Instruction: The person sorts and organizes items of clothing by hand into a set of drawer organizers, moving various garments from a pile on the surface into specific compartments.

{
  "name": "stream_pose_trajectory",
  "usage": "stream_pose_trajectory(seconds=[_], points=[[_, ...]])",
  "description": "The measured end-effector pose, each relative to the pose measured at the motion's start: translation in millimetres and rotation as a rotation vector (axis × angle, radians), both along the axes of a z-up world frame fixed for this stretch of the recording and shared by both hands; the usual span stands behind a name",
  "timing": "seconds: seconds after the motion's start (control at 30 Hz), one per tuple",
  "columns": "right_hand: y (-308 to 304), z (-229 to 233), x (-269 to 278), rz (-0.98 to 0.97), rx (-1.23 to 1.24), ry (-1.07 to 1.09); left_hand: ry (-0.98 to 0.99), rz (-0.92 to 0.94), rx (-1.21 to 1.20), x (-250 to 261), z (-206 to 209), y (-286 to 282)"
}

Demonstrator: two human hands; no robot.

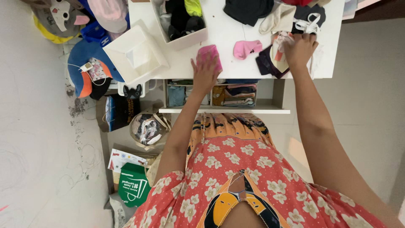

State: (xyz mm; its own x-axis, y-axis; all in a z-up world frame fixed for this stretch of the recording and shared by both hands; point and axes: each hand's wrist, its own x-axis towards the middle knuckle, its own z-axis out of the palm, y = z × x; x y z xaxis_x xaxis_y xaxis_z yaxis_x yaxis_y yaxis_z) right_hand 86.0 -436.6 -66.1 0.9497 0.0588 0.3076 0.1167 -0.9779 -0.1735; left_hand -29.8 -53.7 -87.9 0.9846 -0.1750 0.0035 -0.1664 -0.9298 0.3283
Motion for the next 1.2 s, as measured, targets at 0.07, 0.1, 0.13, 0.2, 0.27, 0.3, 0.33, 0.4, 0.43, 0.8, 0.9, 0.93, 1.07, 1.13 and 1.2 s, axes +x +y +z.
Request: stream_pose_trajectory(seconds=[0.07, 0.1, 0.13, 0.2, 0.27, 0.3, 0.33, 0.4, 0.43, 0.8, 0.9, 0.93, 1.07, 1.13, 1.2], points=[[-4, 7, 9, 0.002, 0.025, -0.015, -0.031, -0.009, -0.078, 3, 17, -10], [-5, 14, 11, -0.002, 0.026, -0.015, -0.061, -0.015, -0.157, 5, 27, -15], [-5, 24, 13, 0.107, 0.219, 0.003, -0.062, -0.018, -0.157, 7, 35, -21], [0, 53, 13, 0.216, 0.413, 0.019, -0.099, -0.045, -0.373, 14, 51, -31], [16, 90, 7, 0.232, 0.863, 0.289, -0.088, -0.072, -0.424, 24, 68, -43], [24, 111, 2, 0.234, 0.863, 0.286, -0.075, -0.097, -0.475, 27, 78, -48], [32, 133, -4, 0.269, 0.929, 0.380, -0.079, -0.098, -0.475, 28, 89, -56], [48, 171, -13, 0.306, 0.993, 0.469, -0.030, -0.132, -0.823, 32, 115, -69], [55, 185, -17, 0.400, 0.990, 0.543, -0.032, -0.136, -0.822, 35, 128, -73], [72, 224, -31, 0.467, 1.009, 0.611, 0.084, 0.018, -1.346, 53, 180, -66], [89, 237, -40, 0.667, 1.066, 0.663, 0.019, 0.023, -1.294, 51, 196, -71], [96, 240, -44, 0.641, 1.071, 0.651, 0.016, 0.023, -1.293, 51, 200, -73], [114, 245, -44, 0.613, 1.293, 0.724, -0.027, -0.023, -1.283, 50, 202, -72], [116, 246, -43, 0.691, 1.043, 0.539, -0.075, -0.098, -1.280, 53, 199, -65], [118, 246, -42, 0.752, 0.788, 0.355, 0.104, -0.278, -1.381, 55, 194, -52]])
